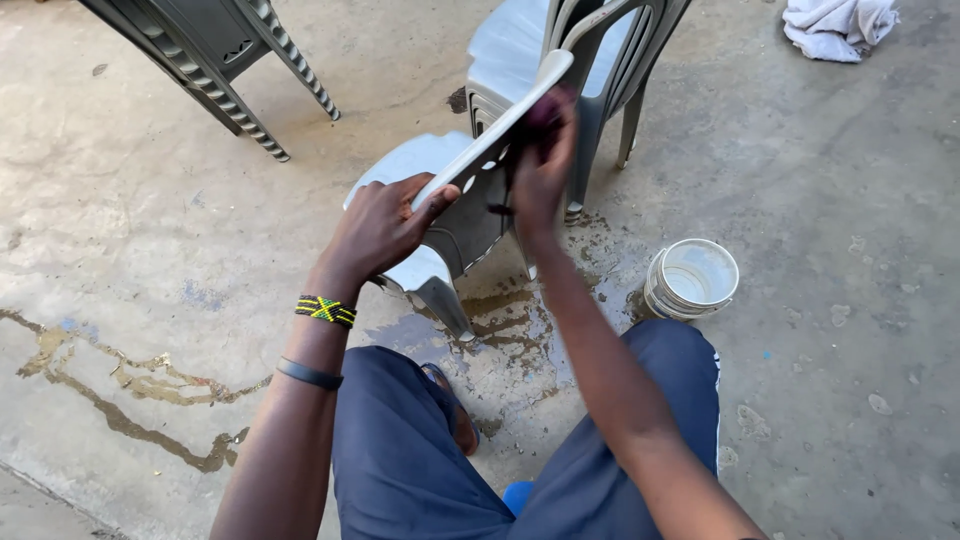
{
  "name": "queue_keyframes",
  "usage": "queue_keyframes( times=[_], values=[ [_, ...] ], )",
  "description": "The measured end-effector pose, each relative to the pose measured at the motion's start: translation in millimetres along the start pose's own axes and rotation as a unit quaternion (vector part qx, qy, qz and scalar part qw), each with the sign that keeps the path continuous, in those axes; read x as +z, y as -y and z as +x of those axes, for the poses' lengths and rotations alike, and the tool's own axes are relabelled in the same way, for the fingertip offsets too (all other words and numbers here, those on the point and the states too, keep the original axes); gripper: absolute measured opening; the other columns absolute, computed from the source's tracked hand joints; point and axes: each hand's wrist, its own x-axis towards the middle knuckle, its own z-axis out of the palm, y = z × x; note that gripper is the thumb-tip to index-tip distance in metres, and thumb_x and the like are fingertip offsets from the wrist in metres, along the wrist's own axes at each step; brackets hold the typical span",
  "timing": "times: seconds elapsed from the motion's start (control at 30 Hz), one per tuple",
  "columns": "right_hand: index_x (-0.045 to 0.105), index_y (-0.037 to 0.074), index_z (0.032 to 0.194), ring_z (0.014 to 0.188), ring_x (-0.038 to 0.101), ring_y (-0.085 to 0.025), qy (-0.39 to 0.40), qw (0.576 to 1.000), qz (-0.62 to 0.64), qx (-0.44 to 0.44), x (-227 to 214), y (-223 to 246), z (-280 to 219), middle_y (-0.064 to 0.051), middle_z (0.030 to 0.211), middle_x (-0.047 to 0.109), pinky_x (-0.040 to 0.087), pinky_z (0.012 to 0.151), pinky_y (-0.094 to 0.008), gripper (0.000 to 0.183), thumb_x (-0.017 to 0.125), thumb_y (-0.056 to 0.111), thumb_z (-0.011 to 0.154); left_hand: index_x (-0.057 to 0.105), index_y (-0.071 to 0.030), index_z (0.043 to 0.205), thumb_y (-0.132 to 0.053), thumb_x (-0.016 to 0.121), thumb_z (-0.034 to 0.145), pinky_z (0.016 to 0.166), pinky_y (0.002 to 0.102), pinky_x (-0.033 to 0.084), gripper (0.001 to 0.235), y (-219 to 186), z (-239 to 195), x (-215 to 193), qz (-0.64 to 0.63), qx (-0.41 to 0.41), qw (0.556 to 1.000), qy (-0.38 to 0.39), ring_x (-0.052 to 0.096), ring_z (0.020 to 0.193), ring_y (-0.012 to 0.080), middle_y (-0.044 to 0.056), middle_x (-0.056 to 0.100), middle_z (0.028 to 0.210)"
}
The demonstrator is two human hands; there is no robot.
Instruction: Cleaning a plastic chair by scrubbing it with a wet cloth dipped in a bucket of water.
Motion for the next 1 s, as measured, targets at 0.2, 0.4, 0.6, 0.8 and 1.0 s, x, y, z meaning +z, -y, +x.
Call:
queue_keyframes(
  times=[0.2,0.4,0.6,0.8,1.0],
  values=[
    [0.015,0.029,0.163,0.125,0.065,-0.033,0.074,0.956,0.064,0.277,-46.9,-117.7,82.5,-0.017,0.160,0.050,0.067,0.093,-0.043,0.076,0.060,0.036,0.103,0.052,-0.015,0.078,-0.052,0.045,0.108,0.053,0.037,0.026,0.048,1.7,-1.9,1.5,0.002,0.044,0.999,-0.011,0.027,0.051,0.0232,0.007,0.031,0.051],
    [0.012,0.027,0.165,0.158,0.028,-0.032,0.130,0.896,0.105,0.412,-47.3,-167.4,84.6,-0.007,0.173,0.025,0.036,0.122,-0.055,0.103,0.052,0.075,0.083,0.054,-0.013,0.082,-0.050,0.044,0.108,0.051,0.035,0.022,0.047,-2.7,-3.1,-0.8,-0.016,0.045,0.999,0.004,0.028,0.050,0.0162,0.003,0.029,0.055],
    [0.037,0.009,0.155,0.147,0.047,-0.034,0.151,0.941,0.075,0.293,-37.3,-196.2,97.2,-0.015,0.159,0.049,0.041,0.119,-0.048,0.094,0.054,0.074,0.089,0.054,-0.013,0.082,-0.048,0.045,0.109,0.051,0.034,0.021,0.045,-5.3,0.1,-6.9,-0.010,0.021,1.000,0.015,0.024,0.048,0.0127,0.002,0.023,0.056],
    [0.015,0.018,0.164,0.149,0.047,-0.036,0.090,0.963,0.185,0.175,0.6,-131.0,76.1,-0.017,0.164,0.042,0.047,0.123,-0.051,0.081,0.062,0.049,0.106,0.069,-0.011,0.096,-0.048,0.040,0.110,0.051,0.035,0.030,0.049,11.8,2.5,-9.0,0.033,-0.005,0.999,-0.008,0.047,0.051,0.0167,0.002,0.054,0.060],
    [0.031,0.011,0.154,0.127,0.068,-0.028,0.190,0.978,-0.015,0.083,11.1,-86.9,43.6,-0.015,0.139,0.069,0.053,0.111,-0.038,0.067,0.066,0.042,0.106,0.060,-0.010,0.076,-0.066,0.036,0.114,0.047,0.051,0.032,0.072,42.1,35.5,14.3,0.239,-0.085,0.960,-0.122,0.053,0.051,0.0449,0.018,0.055,0.056]
  ],
)
